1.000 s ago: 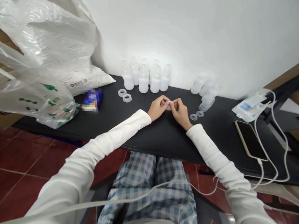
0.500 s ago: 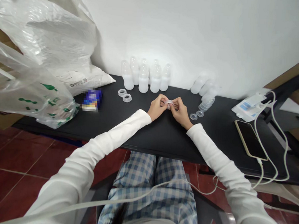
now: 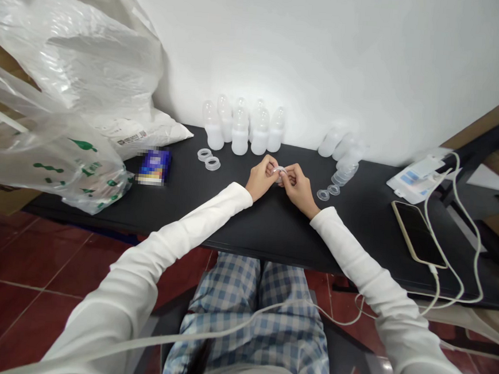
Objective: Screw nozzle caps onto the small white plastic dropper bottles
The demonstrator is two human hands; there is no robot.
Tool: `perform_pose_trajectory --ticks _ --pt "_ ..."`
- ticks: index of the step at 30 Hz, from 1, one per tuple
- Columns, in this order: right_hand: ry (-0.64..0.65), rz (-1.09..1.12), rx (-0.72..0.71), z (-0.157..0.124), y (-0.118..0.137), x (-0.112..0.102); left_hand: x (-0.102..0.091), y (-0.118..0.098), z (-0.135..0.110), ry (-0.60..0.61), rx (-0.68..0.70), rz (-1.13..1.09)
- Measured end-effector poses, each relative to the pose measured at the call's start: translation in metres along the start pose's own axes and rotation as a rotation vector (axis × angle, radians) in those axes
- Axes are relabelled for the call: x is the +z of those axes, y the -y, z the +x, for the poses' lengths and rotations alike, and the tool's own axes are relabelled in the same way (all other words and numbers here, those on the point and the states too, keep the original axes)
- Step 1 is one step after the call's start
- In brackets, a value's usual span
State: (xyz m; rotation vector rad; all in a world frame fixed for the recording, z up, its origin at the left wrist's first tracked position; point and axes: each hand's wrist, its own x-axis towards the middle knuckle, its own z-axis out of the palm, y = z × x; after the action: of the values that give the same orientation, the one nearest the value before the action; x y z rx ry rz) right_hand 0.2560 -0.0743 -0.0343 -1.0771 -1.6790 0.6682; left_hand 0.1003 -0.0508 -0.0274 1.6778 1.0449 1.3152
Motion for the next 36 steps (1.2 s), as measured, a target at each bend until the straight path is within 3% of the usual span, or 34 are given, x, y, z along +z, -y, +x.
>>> perform_pose_trajectory --ticks 10,23,30,36 --pt "-0.087 0.163 0.049 0.003 -0.009 -0.005 0.002 0.010 0.002 0.100 0.024 -0.145" --pt "-0.075 0.182 0.085 0.004 -0.010 -0.002 0.005 0.011 0.000 0.012 -0.074 -0.141" --pt "-0.099 0.165 0.092 0.004 -0.010 -0.001 0.006 0.004 -0.001 0.031 0.052 -0.011" --pt "-0.082 0.196 0.101 0.004 -0.011 -0.002 0.003 0.010 0.001 0.009 0.041 -0.016"
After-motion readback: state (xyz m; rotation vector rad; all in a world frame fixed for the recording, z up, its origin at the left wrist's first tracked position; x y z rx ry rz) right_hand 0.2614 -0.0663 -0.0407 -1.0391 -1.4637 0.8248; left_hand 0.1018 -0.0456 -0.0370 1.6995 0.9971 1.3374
